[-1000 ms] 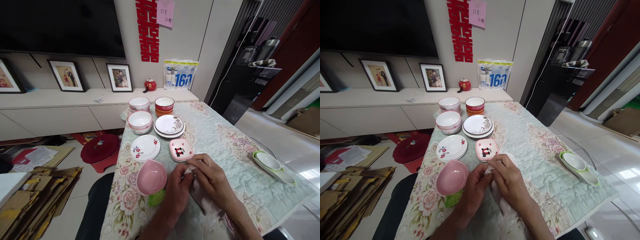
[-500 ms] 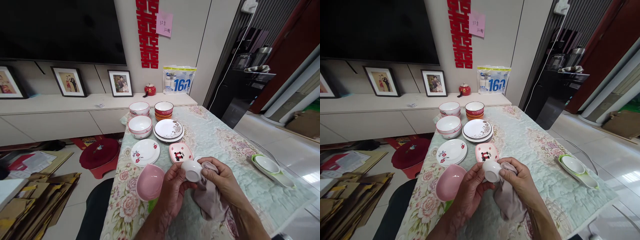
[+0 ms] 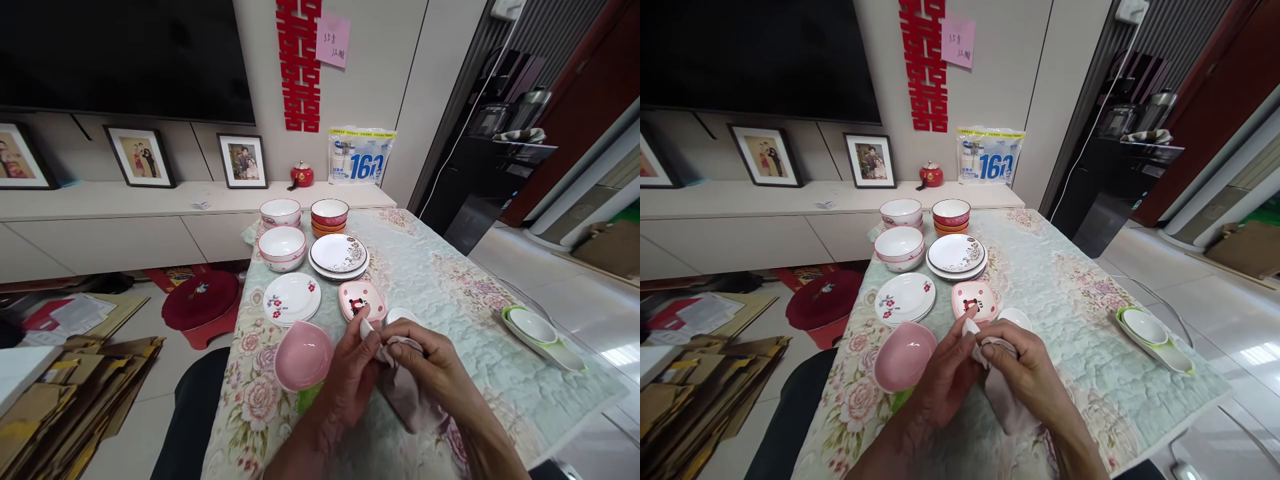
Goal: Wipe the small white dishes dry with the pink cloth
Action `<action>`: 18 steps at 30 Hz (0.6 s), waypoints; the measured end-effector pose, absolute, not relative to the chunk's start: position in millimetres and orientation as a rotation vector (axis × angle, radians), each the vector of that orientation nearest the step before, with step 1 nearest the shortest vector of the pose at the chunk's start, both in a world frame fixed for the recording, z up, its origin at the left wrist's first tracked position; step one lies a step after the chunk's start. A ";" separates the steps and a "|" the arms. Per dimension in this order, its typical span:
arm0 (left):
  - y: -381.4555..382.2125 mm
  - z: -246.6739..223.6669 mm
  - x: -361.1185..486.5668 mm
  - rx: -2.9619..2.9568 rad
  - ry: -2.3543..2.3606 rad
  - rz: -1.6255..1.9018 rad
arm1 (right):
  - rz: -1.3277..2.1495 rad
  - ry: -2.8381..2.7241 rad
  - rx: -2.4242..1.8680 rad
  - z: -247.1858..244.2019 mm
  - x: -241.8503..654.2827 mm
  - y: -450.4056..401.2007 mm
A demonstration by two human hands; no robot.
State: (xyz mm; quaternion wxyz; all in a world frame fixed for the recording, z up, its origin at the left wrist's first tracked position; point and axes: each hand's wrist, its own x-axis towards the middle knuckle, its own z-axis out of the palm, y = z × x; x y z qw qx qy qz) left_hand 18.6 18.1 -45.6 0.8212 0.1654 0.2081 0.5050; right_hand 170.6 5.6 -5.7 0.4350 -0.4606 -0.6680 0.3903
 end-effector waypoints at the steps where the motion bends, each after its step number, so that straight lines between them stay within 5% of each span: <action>1: 18.7 -43.7 17.6 0.326 0.412 1.080 | 0.950 -1.670 -1.106 -5.6 172.1 5.7; 10: 22.9 -35.0 14.4 0.255 0.423 0.915 | 0.706 -1.325 -1.159 -12.4 186.1 -3.5; 18: 15.6 -52.1 24.2 0.456 0.584 0.824 | 0.387 -1.873 -1.086 -13.7 147.7 6.2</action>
